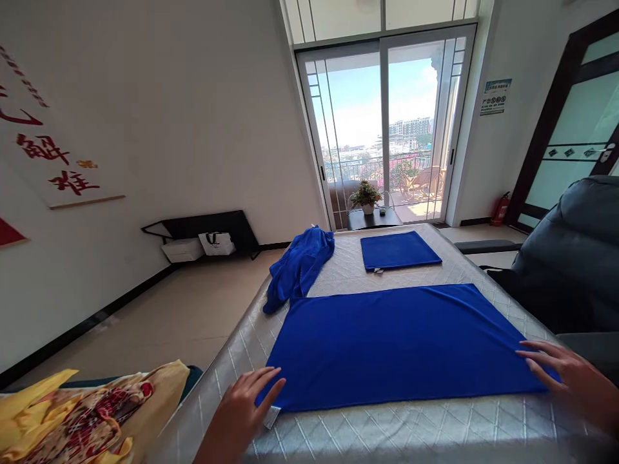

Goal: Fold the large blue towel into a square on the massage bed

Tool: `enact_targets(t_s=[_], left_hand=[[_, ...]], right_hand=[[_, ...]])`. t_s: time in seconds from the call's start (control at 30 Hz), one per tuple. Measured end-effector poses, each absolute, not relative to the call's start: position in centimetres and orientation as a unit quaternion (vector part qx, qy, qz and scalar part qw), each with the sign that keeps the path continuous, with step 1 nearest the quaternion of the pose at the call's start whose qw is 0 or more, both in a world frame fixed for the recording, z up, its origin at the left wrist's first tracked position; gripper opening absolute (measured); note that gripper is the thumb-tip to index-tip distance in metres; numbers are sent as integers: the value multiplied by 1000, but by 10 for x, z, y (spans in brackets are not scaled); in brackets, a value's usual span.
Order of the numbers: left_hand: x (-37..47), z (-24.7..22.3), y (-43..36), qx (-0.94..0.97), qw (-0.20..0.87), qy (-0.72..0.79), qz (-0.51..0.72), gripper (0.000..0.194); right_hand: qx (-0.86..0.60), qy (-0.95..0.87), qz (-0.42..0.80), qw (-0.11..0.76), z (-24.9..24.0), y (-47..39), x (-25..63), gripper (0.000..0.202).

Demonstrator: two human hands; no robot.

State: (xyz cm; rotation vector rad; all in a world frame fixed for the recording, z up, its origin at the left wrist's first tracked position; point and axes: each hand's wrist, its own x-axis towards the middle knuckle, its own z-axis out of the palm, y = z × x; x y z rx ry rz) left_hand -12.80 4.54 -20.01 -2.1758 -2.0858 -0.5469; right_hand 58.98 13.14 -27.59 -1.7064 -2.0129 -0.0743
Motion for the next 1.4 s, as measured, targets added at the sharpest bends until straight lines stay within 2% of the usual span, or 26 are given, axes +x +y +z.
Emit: enact_targets(t_s=[0.17,0.3,0.57,0.9,1.03,1.27,1.4], left_hand=[[-110,-173,164,-747,-35,-644,-158,50],[-104,-192,228,-711,-14,-690,-133,54],[-135,-234,247,-699,-28,-708,-95,60],[-147,-242,255,-685,0,-722,-92,71],[-148,-239,253,-681,4,-726,-98,71],[-140,-234,250,-634,31,-765,-105,69],[-140,-231,246,-599,51,-789,-126,69]], right_hand=[[-553,-808,56,195,-214,185,465,55],[-511,-840,59,170,-207,226,381,59],[-550,-829,72,71,-238,254,344,68],[-546,-829,105,54,-225,279,291,69],[-553,-826,99,58,-234,286,312,68],[-683,-728,34,39,-258,306,456,65],[-722,-690,10,52,-275,313,496,67]])
